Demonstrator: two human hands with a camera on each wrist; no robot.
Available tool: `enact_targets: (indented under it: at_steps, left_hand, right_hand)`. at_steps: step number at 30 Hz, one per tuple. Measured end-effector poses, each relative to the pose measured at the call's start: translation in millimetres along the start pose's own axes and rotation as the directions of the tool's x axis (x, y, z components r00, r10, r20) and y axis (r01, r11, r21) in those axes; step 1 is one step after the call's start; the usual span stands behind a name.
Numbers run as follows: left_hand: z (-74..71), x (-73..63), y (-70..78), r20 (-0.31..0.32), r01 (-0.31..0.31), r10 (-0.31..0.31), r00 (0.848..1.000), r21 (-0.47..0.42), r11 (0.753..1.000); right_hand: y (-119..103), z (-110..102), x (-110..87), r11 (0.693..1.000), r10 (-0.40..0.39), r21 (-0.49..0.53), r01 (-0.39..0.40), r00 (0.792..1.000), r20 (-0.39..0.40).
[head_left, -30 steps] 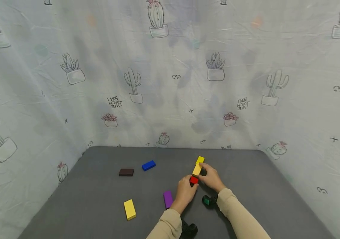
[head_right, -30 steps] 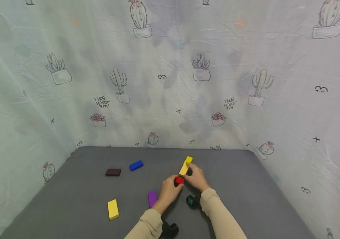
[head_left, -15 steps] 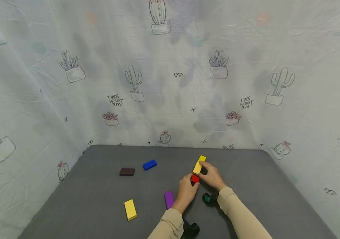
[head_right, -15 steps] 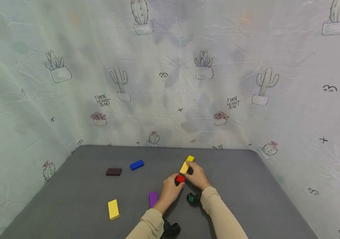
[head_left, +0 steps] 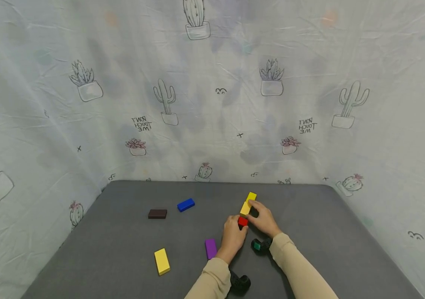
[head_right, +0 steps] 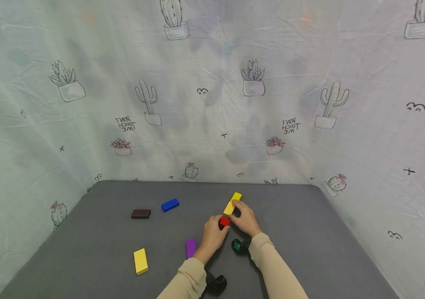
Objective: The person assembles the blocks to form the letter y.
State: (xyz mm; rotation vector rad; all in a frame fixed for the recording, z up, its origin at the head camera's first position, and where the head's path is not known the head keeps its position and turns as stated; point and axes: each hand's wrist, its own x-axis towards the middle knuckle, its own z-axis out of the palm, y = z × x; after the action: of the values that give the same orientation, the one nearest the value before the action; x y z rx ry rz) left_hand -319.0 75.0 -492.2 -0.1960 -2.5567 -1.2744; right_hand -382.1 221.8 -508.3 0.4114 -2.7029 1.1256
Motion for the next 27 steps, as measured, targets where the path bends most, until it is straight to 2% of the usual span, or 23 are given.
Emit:
enact_targets:
  at_steps: [6,13,27]
  left_hand:
    - [3.6,3.0,-1.2,-0.016,-0.007,0.007,1.0,-0.013,1.0]
    - [8.5,6.9,-4.4,-0.016,-0.008,0.008,1.0,-0.028,1.0]
    - [14.1,20.3,-8.7,0.009,0.011,-0.011,1.0,0.019,1.0]
  right_hand:
    - [0,0,-2.6,0.999,0.0,0.048,0.002,0.999,-0.04]
    - [3,2,-4.2,0.999,0.006,0.052,-0.003,0.998,-0.057]
    - [-1,2,-0.1,0.998,0.057,0.039,-0.058,0.998,0.006]
